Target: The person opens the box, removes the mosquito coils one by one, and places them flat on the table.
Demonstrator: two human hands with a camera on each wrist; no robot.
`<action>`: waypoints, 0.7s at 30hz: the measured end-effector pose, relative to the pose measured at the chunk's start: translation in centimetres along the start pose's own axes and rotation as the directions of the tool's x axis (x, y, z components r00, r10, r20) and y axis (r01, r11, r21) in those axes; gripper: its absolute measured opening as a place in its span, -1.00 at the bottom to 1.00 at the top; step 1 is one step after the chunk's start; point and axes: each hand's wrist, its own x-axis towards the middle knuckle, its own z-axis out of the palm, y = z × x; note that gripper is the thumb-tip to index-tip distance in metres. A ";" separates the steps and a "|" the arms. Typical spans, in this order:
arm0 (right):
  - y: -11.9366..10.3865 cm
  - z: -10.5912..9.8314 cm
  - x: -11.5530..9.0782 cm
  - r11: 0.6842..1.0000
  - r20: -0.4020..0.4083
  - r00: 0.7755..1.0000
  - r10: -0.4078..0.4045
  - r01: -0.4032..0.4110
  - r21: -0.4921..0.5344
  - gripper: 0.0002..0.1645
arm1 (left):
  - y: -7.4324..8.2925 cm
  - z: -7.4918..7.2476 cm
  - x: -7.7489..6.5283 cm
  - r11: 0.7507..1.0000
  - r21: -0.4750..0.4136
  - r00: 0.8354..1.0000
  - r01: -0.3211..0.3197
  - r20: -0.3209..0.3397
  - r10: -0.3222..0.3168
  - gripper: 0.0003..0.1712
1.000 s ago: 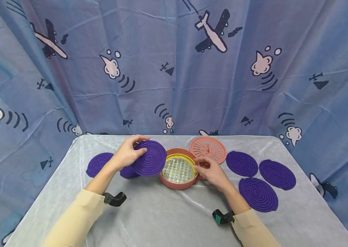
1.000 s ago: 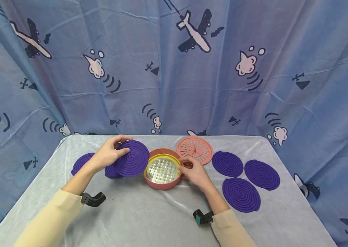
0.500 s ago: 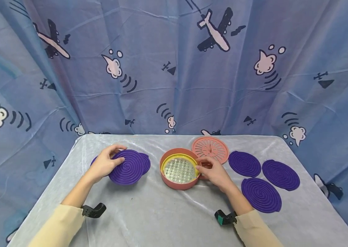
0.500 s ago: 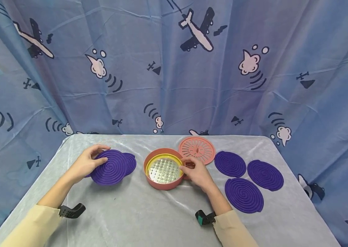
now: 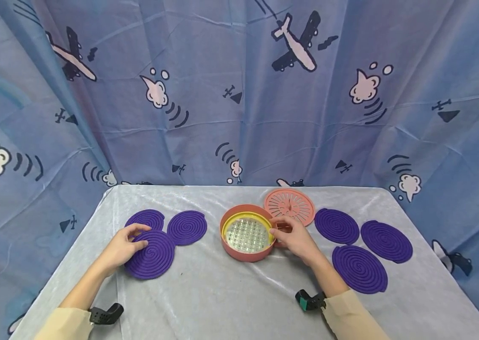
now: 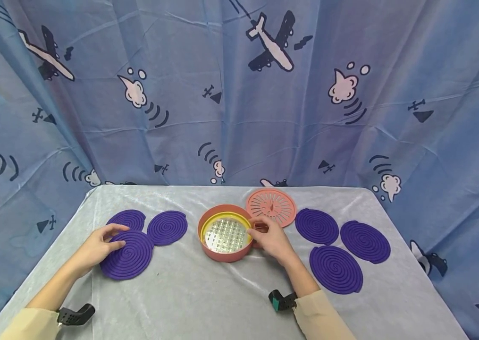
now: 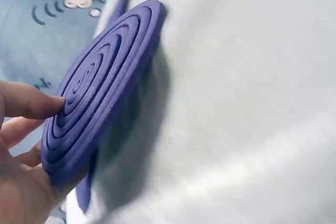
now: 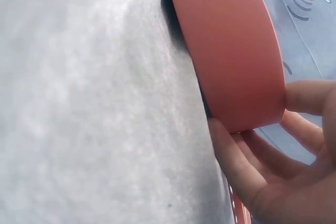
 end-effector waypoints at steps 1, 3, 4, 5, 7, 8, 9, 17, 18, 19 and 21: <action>0.0 0.0 0.0 1.000 -0.001 1.000 -0.001 0.001 -0.001 -0.56 | -0.3 -0.1 -0.3 1.000 0.004 1.000 0.011 0.002 -0.011 -0.53; 0.0 -0.1 -0.1 1.000 -0.004 1.000 -0.003 0.003 -0.006 -0.55 | -0.9 -0.2 -0.6 1.000 0.008 1.000 0.026 0.006 -0.026 -0.52; 0.1 -0.2 -0.1 1.000 -0.005 1.000 -0.004 0.004 -0.007 -0.55 | -1.1 -0.2 -0.7 0.999 0.012 1.000 0.031 0.002 -0.031 -0.52; 0.1 -0.3 -0.2 1.000 -0.009 1.000 -0.005 0.005 -0.006 -0.55 | -1.3 -0.1 -0.7 0.999 0.022 1.000 0.029 -0.001 -0.029 -0.52; 0.2 -0.5 -0.2 1.000 -0.012 1.000 -0.008 0.008 -0.004 -0.55 | -1.4 0.0 -0.6 0.999 0.037 1.000 0.024 -0.008 -0.023 -0.53; 0.2 -0.6 -0.3 1.000 -0.012 1.000 -0.009 0.009 -0.004 -0.55 | -1.5 0.2 -0.6 0.999 0.048 1.000 0.018 -0.013 -0.017 -0.53; 0.2 -0.6 -0.3 1.000 -0.012 1.000 -0.011 0.011 -0.002 -0.55 | -1.5 0.3 -0.5 0.998 0.064 1.000 0.009 -0.016 -0.008 -0.54; 0.0 -0.5 -0.6 1.000 -0.015 1.000 -0.026 0.025 -0.003 -0.54 | -1.3 1.0 -0.5 0.938 0.322 0.989 -0.129 -0.029 0.146 -0.63; 0.0 -0.5 -0.5 1.000 -0.012 0.999 -0.029 0.029 0.001 -0.54 | -1.2 0.9 -0.6 0.926 0.352 0.986 -0.140 -0.032 0.161 -0.64; 0.0 -0.4 -0.5 0.999 -0.009 0.999 -0.032 0.032 0.001 -0.54 | -1.2 0.9 -0.8 0.912 0.382 0.984 -0.148 -0.034 0.173 -0.65; 0.0 -0.1 -0.4 1.000 -0.013 1.000 -0.029 0.028 -0.003 -0.54 | -1.1 0.7 -1.0 0.892 0.424 0.980 -0.159 -0.038 0.193 -0.67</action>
